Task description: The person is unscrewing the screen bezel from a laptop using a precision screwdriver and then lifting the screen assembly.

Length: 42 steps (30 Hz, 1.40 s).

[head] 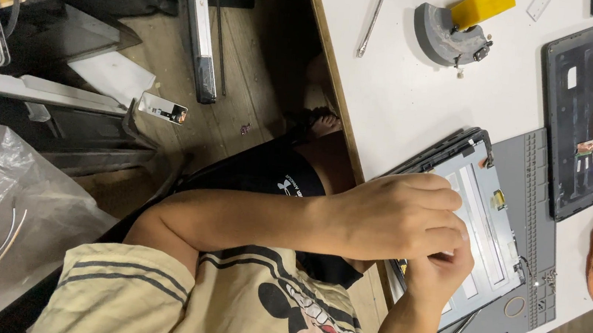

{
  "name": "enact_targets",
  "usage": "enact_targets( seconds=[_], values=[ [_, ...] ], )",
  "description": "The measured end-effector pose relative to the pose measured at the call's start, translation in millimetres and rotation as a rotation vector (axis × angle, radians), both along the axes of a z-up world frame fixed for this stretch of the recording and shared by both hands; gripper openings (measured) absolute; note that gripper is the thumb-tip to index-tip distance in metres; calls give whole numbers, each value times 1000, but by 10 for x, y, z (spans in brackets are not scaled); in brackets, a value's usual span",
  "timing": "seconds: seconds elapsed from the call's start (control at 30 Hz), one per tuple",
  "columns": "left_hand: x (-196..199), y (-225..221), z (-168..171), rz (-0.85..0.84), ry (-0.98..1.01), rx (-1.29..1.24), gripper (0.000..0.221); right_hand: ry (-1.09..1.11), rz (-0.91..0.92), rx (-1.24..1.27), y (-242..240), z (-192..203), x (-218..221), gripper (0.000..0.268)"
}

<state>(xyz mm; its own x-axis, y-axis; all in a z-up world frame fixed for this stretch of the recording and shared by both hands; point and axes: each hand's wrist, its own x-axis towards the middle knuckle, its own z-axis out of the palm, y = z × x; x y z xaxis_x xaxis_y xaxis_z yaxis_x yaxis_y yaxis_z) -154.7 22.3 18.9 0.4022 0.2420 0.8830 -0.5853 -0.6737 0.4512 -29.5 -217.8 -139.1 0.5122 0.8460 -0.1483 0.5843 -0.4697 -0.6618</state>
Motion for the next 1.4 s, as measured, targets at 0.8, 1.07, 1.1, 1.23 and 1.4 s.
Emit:
enact_targets(
  seconds=[0.8,1.07,1.1,1.23,1.4],
  values=[
    [-286,274,388,-100,28,219,14,5,-132,-33,-24,-17,240,13],
    [-390,294,581,7,131,405,15,-12,-211,-29,630,1238,-295,14],
    [-394,267,592,40,126,422,14,-8,-214,-29,652,1354,-374,14],
    [-377,214,529,50,162,406,12,32,-216,-49,653,1441,-553,14],
    [-360,228,576,-85,138,298,19,77,-204,-64,747,1445,-695,14]
  ],
)
